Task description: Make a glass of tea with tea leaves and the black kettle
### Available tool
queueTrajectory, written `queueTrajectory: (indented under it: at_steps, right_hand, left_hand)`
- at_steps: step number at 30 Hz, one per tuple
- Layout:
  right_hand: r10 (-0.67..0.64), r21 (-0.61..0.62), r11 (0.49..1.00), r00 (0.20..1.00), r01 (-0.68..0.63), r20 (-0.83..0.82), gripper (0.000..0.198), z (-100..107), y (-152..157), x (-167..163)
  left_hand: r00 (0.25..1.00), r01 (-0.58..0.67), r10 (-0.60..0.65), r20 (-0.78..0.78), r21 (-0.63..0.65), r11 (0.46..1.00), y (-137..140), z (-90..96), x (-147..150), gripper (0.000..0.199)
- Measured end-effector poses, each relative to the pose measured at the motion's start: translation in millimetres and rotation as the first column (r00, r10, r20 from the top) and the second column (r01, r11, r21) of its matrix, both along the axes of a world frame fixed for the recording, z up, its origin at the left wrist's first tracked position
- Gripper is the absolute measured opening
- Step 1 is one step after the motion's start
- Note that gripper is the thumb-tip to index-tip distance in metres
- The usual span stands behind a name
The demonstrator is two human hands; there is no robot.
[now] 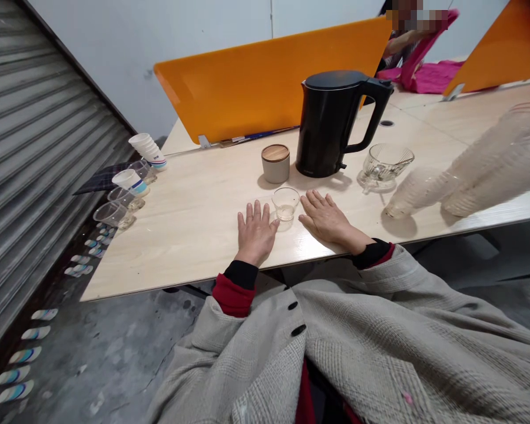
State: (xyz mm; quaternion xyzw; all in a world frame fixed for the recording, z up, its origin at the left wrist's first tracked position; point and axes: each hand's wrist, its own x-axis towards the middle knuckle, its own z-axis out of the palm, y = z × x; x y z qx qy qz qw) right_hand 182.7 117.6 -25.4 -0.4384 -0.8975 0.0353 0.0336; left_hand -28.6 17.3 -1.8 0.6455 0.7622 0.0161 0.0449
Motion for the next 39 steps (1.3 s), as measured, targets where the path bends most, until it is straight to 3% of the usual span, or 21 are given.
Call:
queueTrajectory:
  at_steps: [9,21,31,35,39]
  right_hand:
    - [-0.003,-0.027,1.000,1.000,0.004,0.024,0.075,8.0,-3.1,-0.7]
    - [0.004,0.009,1.000,1.000,-0.004,-0.006,0.073,1.7,-0.8,0.4]
    - [-0.007,-0.047,0.999,1.000,0.007,0.003,0.074,15.7,-4.3,-2.9]
    - [0.009,-0.008,1.000,0.986,-0.011,-0.164,0.069,16.9,-7.0,6.0]
    - [-0.041,0.216,0.964,0.893,0.153,-0.448,0.065,44.7,-12.4,43.7]
  left_hand:
    - [1.000,-0.006,0.005,-0.013,-0.013,1.000,-0.7,2.3,1.3,0.070]
    - [1.000,0.001,-0.001,-0.024,0.002,1.000,-0.1,0.0,-0.2,0.069]
    - [1.000,-0.004,0.004,-0.008,-0.003,1.000,1.1,1.3,-0.2,0.069]
    - [1.000,-0.005,0.005,-0.008,0.010,1.000,0.7,1.9,-0.1,0.068]
    - [1.000,0.003,-0.003,0.005,0.020,1.000,1.1,0.2,-1.0,0.068]
